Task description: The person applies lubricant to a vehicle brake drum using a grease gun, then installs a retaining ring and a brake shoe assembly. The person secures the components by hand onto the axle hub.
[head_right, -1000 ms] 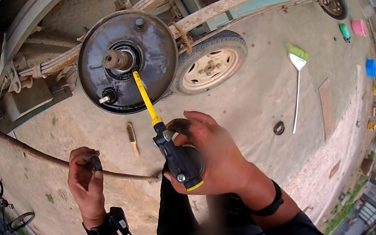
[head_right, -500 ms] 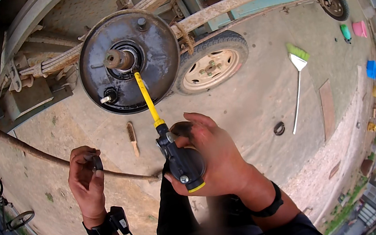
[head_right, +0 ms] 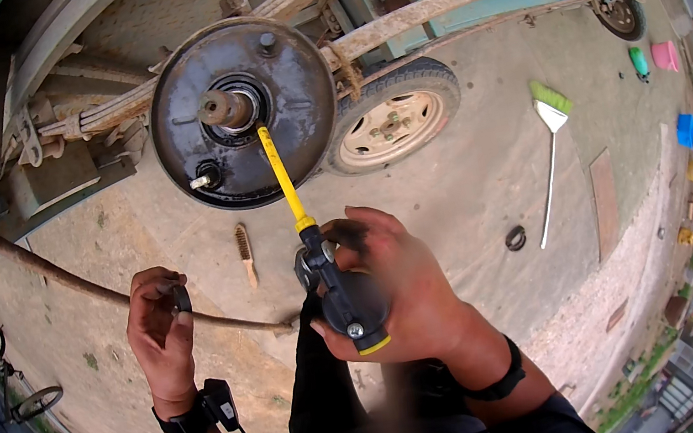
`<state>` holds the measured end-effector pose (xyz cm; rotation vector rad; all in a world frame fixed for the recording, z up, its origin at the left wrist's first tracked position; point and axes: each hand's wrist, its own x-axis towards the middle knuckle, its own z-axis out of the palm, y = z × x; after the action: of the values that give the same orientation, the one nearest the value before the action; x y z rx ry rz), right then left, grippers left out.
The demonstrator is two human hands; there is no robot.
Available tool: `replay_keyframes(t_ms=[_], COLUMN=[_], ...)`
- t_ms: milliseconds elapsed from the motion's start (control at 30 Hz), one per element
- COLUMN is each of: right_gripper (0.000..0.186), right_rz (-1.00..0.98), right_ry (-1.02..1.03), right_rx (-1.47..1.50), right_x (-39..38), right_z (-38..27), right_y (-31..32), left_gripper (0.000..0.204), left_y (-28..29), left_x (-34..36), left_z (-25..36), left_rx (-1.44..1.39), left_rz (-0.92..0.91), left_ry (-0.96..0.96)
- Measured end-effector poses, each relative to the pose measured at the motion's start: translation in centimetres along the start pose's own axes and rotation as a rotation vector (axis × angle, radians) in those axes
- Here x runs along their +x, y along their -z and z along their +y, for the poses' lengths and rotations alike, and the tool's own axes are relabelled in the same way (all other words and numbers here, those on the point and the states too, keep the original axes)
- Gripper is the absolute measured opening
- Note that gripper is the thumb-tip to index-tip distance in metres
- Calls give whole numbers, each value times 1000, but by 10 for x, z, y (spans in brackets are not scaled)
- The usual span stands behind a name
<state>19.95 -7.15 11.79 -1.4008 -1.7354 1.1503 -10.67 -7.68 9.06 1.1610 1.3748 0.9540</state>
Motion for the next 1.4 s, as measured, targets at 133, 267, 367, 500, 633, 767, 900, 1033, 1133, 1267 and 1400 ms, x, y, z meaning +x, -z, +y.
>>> replay_keyframes(t_ms=[133, 267, 367, 500, 633, 767, 900, 1033, 1133, 1267, 1400], right_gripper=[79, 58, 55, 56, 58, 59, 63, 67, 68, 69, 71], right_rz=[-28, -23, -33, -40, -45, -61, -61, -67, -57, -56, -49], right_ry=[36, -75, -77, -103, -69, -106, -124, -108, -88, -87, -86], right_rx=[0, 106, 87, 83, 84, 85, 54, 35, 24, 21, 11], right_x=[0, 0, 4, 6, 11, 12, 15, 17, 16, 18, 20], right_z=[-1, -2, -1, -2, -2, -3, -5, -4, -2, -3, -2], right_y=[1, -8, -11, -13, -14, -16, -14, -15, -17, -17, -19], left_gripper=[30, 30, 30, 31, 31, 31, 31, 31, 31, 31, 31], left_y=[1, 1, 3, 3, 5, 7, 6, 7, 7, 9, 10], left_x=[0, 0, 0, -1, -1, -2, -1, -1, 0, 0, 0], left_z=[0, 1, -1, 1, 0, -2, -2, -2, -2, -2, -3], left_rx=[8, 11, 10, 5, 9, 9, 6, 7, -1, 8, 10], left_rz=[-2, -11, -3, 4, -2, 2, 0, 4, 7, 6, 4], left_ry=[-8, -12, -10, -7, -12, -3, -4, -8, -9, -9, -9])
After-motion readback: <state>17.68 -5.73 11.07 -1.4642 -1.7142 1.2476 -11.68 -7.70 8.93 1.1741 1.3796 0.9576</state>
